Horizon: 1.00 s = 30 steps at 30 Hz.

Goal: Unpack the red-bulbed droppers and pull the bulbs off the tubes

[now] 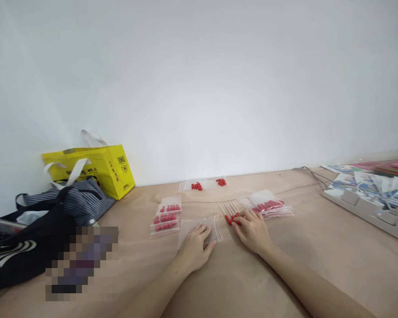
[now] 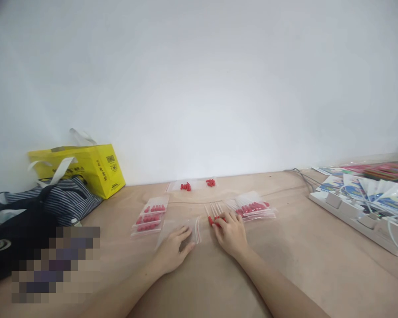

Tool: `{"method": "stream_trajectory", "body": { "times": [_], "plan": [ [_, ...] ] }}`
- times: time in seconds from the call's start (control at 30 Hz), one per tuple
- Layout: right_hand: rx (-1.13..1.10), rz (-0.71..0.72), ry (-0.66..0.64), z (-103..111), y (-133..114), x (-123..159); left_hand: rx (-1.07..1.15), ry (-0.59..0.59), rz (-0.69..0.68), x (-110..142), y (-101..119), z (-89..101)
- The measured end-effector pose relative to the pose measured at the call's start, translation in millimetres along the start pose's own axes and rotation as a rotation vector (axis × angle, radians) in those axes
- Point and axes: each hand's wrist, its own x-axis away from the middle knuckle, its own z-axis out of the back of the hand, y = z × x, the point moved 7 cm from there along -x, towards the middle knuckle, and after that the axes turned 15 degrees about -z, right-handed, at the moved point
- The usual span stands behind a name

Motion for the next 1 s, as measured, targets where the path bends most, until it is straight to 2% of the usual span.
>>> {"method": "stream_trajectory", "body": {
  "times": [0.13, 0.2, 0.27, 0.37, 0.53, 0.63, 0.7, 0.73, 0.8, 0.9, 0.93, 1.0],
  "plan": [
    [-0.089, -0.009, -0.027, 0.7, 3.5, 8.1, -0.058, 0.012, -0.086, -1.6, 10.8, -1.2],
    [-0.117, -0.009, -0.044, -0.4, 2.7, 9.4, -0.072, 0.108, -0.107, 1.0, 7.2, 8.1],
    [-0.14, -0.001, -0.057, -1.5, 0.9, 9.5, -0.131, 0.276, -0.094, 7.3, -6.0, 29.2],
    [-0.165, 0.009, -0.069, -2.8, -1.5, 8.8, -0.311, 0.523, -0.068, 23.0, -33.0, 74.0],
    [-0.174, 0.02, -0.081, -4.5, -4.9, 8.3, -0.627, 0.739, -0.091, 47.5, -58.9, 145.9],
    [-0.162, 0.037, -0.094, -6.0, -7.1, 8.3, -0.759, 0.817, -0.078, 55.1, -64.9, 174.6],
    [-0.146, 0.042, -0.1, -6.6, -7.8, 8.3, -0.769, 0.781, -0.081, 54.2, -74.5, 181.0],
    [-0.139, 0.044, -0.104, -6.8, -8.0, 8.3, -0.752, 0.723, -0.079, 52.5, -82.5, 179.6],
    [-0.13, 0.046, -0.117, -7.4, -8.3, 8.5, -0.673, 0.528, -0.072, 49.5, -103.6, 166.3],
    [-0.127, 0.047, -0.144, -8.6, -8.6, 8.9, -0.494, 0.215, -0.049, 55.0, -132.9, 132.8],
    [-0.128, 0.046, -0.15, -9.0, -8.5, 8.9, -0.458, 0.171, -0.034, 59.1, -138.0, 124.8],
    [-0.133, 0.045, -0.159, -10.0, -8.2, 8.9, -0.432, 0.187, -0.009, 64.6, -139.9, 118.0]
  ]
}}
